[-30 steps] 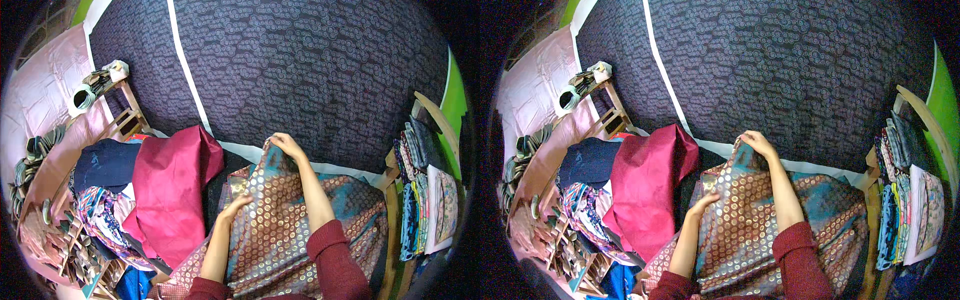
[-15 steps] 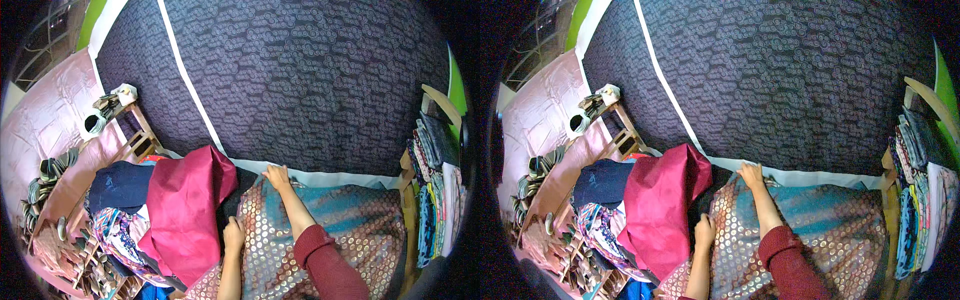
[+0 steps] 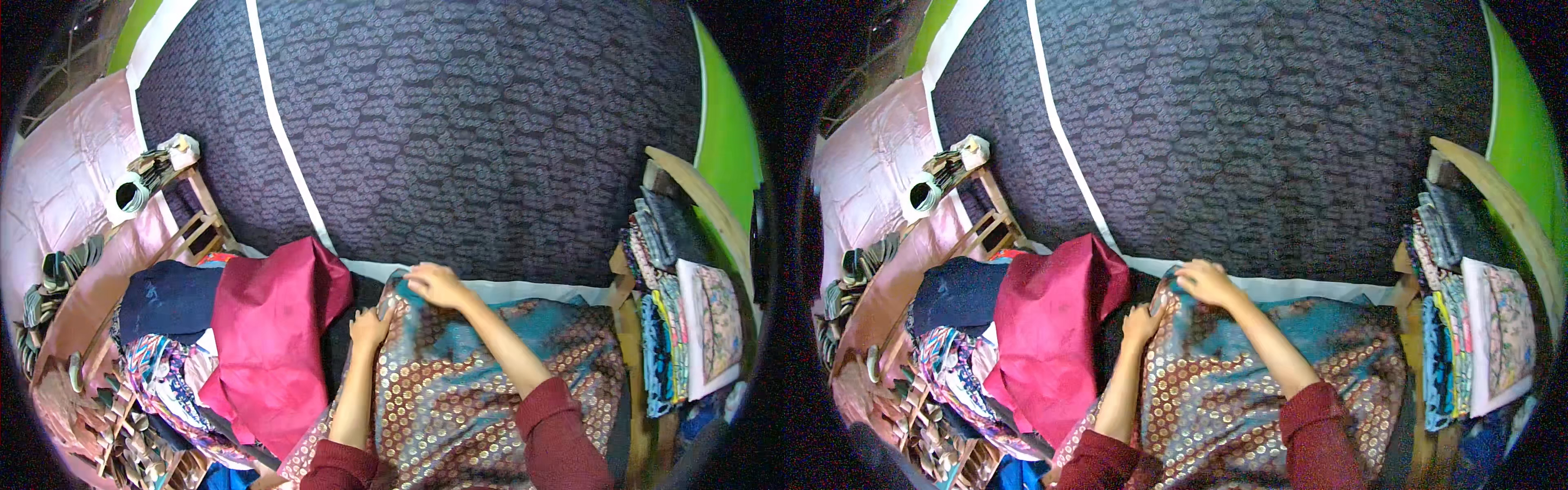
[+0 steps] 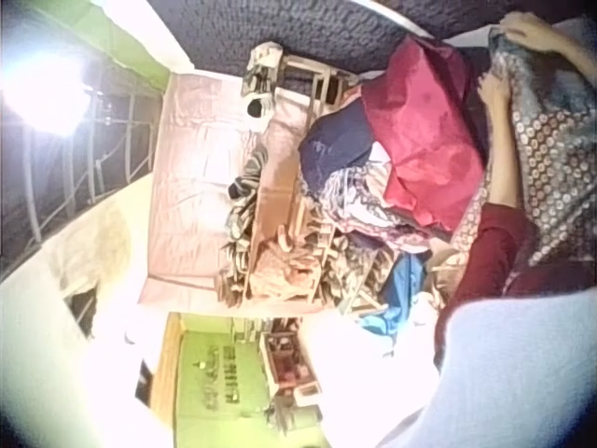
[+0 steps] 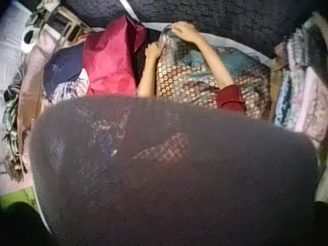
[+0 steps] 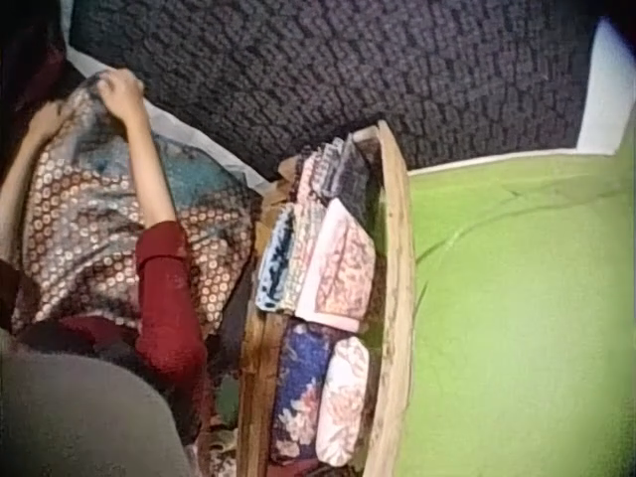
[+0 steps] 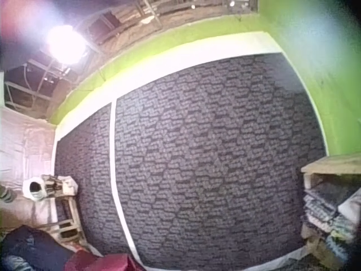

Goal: Unfolding, smoothing out, and folding a large patterned piece of fabric on a flat surface.

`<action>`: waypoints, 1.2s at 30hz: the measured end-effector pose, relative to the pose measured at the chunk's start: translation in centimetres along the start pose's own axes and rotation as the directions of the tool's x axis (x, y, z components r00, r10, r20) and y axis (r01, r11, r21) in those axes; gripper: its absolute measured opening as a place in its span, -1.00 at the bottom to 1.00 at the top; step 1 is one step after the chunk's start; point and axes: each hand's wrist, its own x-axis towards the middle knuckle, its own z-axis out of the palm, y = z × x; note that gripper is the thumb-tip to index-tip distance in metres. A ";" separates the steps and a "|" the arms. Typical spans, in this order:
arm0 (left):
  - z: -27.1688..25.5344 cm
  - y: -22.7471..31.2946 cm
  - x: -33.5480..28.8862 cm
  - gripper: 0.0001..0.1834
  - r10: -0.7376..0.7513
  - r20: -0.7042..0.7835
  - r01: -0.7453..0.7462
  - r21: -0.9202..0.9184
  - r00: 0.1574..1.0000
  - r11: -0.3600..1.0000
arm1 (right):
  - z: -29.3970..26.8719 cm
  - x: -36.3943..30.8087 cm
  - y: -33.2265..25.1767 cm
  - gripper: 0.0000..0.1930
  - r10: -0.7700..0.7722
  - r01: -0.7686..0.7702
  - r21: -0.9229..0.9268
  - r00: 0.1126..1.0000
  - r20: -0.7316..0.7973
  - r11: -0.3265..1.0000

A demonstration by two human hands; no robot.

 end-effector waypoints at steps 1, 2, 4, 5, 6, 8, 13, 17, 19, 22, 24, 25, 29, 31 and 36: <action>0.6 -0.2 -0.5 -0.47 -0.006 0.023 0.005 0.010 1.000 1.000 | 0.0 -1.5 -1.0 -0.61 0.080 -0.074 -0.062 0.991 0.110 0.995; 2.0 -1.9 -0.7 -0.58 0.107 -0.222 -0.113 -0.014 0.969 0.993 | 0.4 -2.4 -1.6 -0.55 0.127 -0.117 -0.061 0.970 0.207 0.991; 2.3 0.4 -1.3 -0.60 0.029 -0.155 -0.074 -0.290 0.988 0.954 | 0.0 -6.3 1.1 -0.48 0.281 -0.253 -0.159 0.939 0.199 0.955; 1.5 1.2 -1.7 -0.62 -0.067 -0.062 0.026 -0.509 0.996 0.860 | 0.0 -7.8 2.1 -0.45 0.362 -0.334 -0.168 0.914 0.181 0.927; 1.0 2.1 -1.7 -0.58 -0.085 -0.092 0.026 -0.516 0.992 0.856 | -0.1 -9.2 3.5 -0.45 0.372 -0.345 -0.174 0.913 0.164 0.922; 0.9 1.5 -0.1 -0.56 -0.118 -0.007 0.094 -0.561 0.993 0.822 | -0.2 -10.4 5.6 -0.34 0.500 -0.489 -0.159 0.865 0.038 0.858; 2.9 -4.5 3.1 -0.49 0.135 0.474 0.348 -0.785 0.870 0.514 | 1.0 -10.2 6.9 -0.32 0.563 -0.526 -0.262 0.822 0.090 0.809; 2.5 -1.8 3.0 -0.46 -0.075 0.470 0.361 -0.556 0.879 0.748 | 2.4 -11.5 10.2 -0.44 0.536 -0.535 -0.044 0.843 0.035 0.844; 2.1 -1.2 3.7 -0.37 -0.049 0.261 0.121 -0.268 0.964 0.956 | 2.3 -10.6 10.2 -0.49 0.614 -0.599 -0.228 0.789 -0.006 0.768; 1.5 4.6 5.2 -0.44 0.218 -0.039 -0.216 0.048 0.975 0.975 | 1.9 -11.7 11.6 -0.51 0.549 -0.542 -0.210 0.835 -0.033 0.813; 3.1 3.3 7.2 -0.47 0.283 0.013 -0.283 -0.013 0.959 0.959 | 1.6 -10.0 9.0 -0.52 0.537 -0.524 -0.211 0.843 0.009 0.825; 4.0 2.4 8.4 -0.47 0.261 0.078 -0.245 -0.172 0.962 0.954 | 1.5 -9.2 7.7 -0.52 0.527 -0.509 -0.210 0.849 0.040 0.835; 7.8 4.7 9.0 -0.41 0.055 0.384 -0.030 -0.071 0.922 0.997 | 1.1 -10.8 10.0 -0.57 0.483 -0.480 -0.147 0.875 -0.018 0.865; 8.2 2.1 9.1 -0.46 -0.007 0.258 0.046 -0.148 0.966 0.988 | 0.5 -10.5 8.7 -0.60 0.473 -0.470 -0.182 0.881 -0.031 0.864; 8.0 2.5 9.2 -0.61 -0.087 -0.008 0.082 -0.241 0.996 0.967 | 0.4 -12.5 10.6 -0.77 0.432 -0.500 -0.396 0.866 -0.252 0.771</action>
